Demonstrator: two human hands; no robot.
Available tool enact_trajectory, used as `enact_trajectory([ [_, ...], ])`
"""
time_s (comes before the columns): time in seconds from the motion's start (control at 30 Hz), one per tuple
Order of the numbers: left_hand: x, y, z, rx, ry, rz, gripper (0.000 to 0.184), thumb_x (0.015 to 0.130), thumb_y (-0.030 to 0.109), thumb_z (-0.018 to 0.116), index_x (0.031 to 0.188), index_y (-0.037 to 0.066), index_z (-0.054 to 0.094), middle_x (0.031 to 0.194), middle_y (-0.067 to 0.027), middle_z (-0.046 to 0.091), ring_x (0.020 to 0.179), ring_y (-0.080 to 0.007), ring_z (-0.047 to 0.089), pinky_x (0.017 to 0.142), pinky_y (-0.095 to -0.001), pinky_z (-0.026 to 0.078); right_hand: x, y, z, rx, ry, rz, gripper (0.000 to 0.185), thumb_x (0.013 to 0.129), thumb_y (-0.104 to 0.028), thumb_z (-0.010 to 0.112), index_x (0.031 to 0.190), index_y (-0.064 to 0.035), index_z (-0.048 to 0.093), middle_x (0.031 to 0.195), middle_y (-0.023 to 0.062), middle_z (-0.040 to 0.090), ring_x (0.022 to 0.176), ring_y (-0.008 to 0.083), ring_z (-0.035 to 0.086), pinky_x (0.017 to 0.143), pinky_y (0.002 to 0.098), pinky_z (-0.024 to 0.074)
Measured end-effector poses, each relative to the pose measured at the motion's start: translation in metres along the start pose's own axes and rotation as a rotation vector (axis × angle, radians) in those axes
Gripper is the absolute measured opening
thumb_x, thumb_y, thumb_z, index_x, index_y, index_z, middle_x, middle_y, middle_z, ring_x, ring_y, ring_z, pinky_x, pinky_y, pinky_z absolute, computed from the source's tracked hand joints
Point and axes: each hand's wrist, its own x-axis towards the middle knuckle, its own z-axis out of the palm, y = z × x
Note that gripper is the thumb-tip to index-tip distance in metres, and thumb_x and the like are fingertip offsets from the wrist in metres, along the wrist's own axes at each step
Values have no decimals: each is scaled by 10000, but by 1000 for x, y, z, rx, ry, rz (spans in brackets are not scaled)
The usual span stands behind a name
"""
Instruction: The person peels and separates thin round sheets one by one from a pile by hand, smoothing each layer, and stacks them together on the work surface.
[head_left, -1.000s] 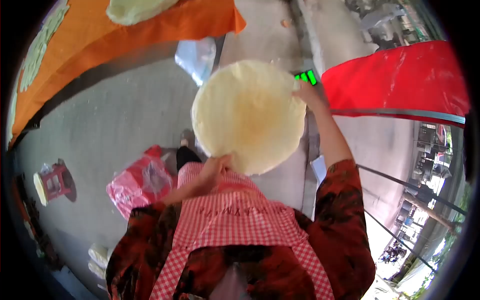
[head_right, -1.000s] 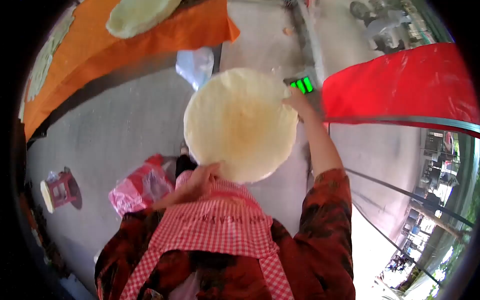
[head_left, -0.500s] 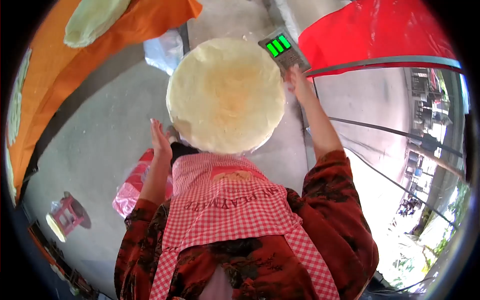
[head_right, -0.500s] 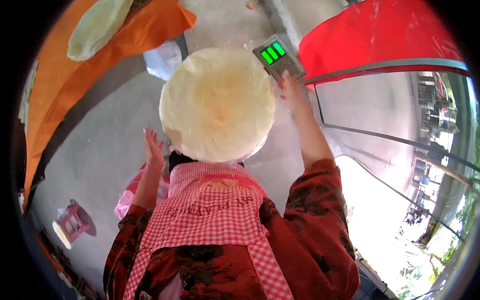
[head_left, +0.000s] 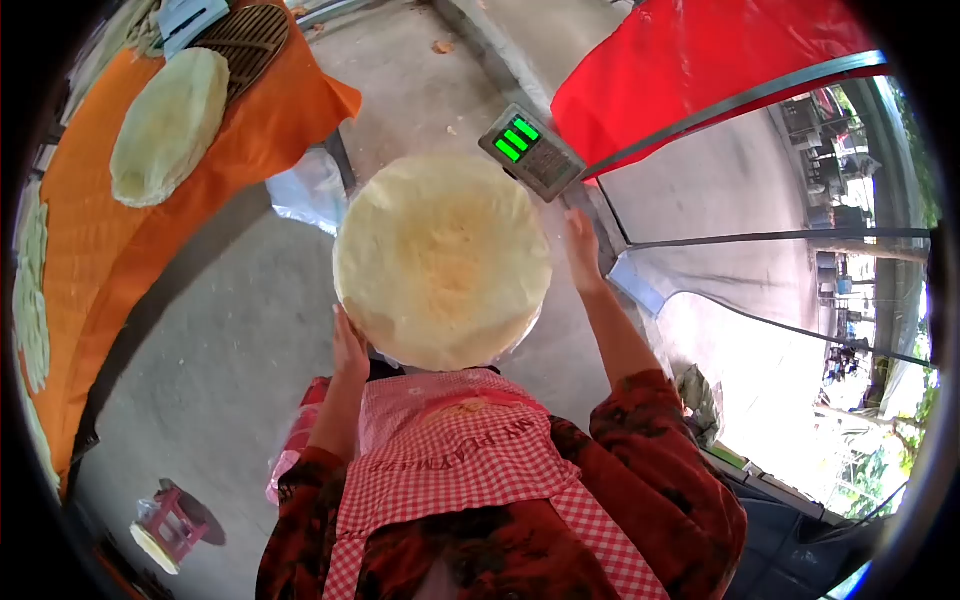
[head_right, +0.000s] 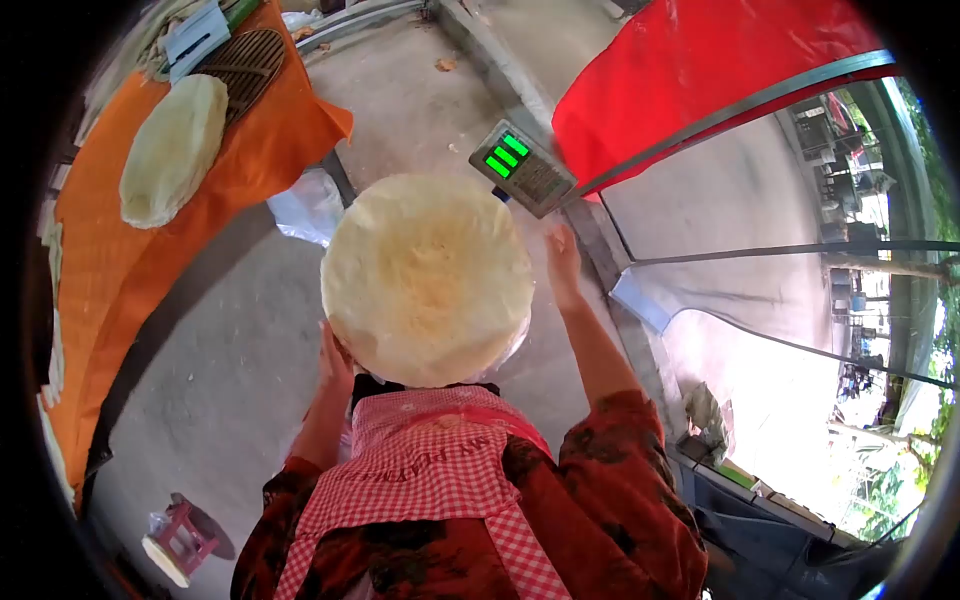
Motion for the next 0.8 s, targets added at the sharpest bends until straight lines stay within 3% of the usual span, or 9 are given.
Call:
enact_trajectory([
  [0.07, -5, 2, -5, -73, -101, 117, 693, 943, 564, 427, 1427, 75, 341, 1418, -95, 414, 1252, -189, 428, 1021, -289, 342, -19, -10, -11, -31, 52, -103, 397, 902, -245, 594, 1245, -58, 524, 1203, 81, 582, 1107, 196, 541, 899, 335, 429],
  [0.17, 5, -2, -36, -25, 141, 60, 694, 948, 569, 404, 1443, 89, 328, 1444, -79, 398, 1277, -195, 409, 1046, -293, 312, -63, -69, -13, -113, 49, -181, 386, 888, -195, 609, 1239, -58, 530, 1214, 97, 578, 1124, 217, 538, 929, 358, 420],
  [0.27, 23, -31, -104, -7, 203, 80, 595, 968, 551, 367, 1264, 56, 514, 1243, -30, 556, 1043, -165, 534, 822, -296, 442, -114, -104, 8, -92, -1, -231, 328, 891, -164, 590, 1198, -53, 558, 1213, 120, 575, 1124, 232, 539, 948, 372, 415],
  [0.3, 26, -35, -131, 73, 227, 107, 532, 966, 489, 396, 1239, 51, 521, 1193, -43, 563, 1007, -178, 547, 788, -310, 454, -120, -88, 19, -248, -28, -533, 286, 888, -124, 558, 1153, -17, 572, 1197, 134, 577, 1099, 265, 543, 934, 379, 424],
  [0.33, 21, -38, -158, 220, 238, 120, 468, 964, 427, 426, 1215, 45, 527, 1144, -57, 570, 970, -191, 560, 754, -324, 465, -138, -120, 44, -286, -32, -547, 230, 870, -71, 537, 1074, 24, 580, 1139, 153, 589, 1037, 304, 556, 925, 388, 432],
  [0.43, 17, -24, -240, 414, 319, 137, 283, 959, 241, 514, 1143, 28, 547, 996, -96, 592, 860, -229, 598, 651, -365, 500, -153, -144, 135, 31, -340, -562, 204, 839, -36, 560, 1033, 11, 601, 1044, 162, 596, 925, 317, 599, 817, 383, 495],
  [0.47, 13, -2, -268, 291, 374, 139, 304, 959, 281, 500, 1130, 33, 546, 1004, -90, 587, 860, -226, 594, 669, -365, 499, -164, -164, 172, 177, -435, -421, 216, 836, -37, 602, 1050, -1, 594, 1021, 146, 592, 865, 254, 622, 750, 335, 513],
  [0.63, -21, 86, -376, -197, 554, 126, 415, 954, 441, 459, 1070, 50, 537, 1010, -73, 571, 851, -220, 580, 734, -373, 500, -203, -317, 313, 61, -924, -508, 284, 819, -134, 698, 1044, -2, 585, 1020, 125, 606, 825, 228, 634, 706, 314, 520],
  [0.8, -16, 166, -402, -395, 562, 283, 408, 944, 442, 486, 1067, 53, 494, 939, -103, 578, 792, -229, 592, 698, -384, 511, -201, -406, 427, -50, -936, -934, 257, 796, -123, 701, 1000, -4, 600, 973, 150, 614, 876, 313, 615, 750, 358, 501],
])
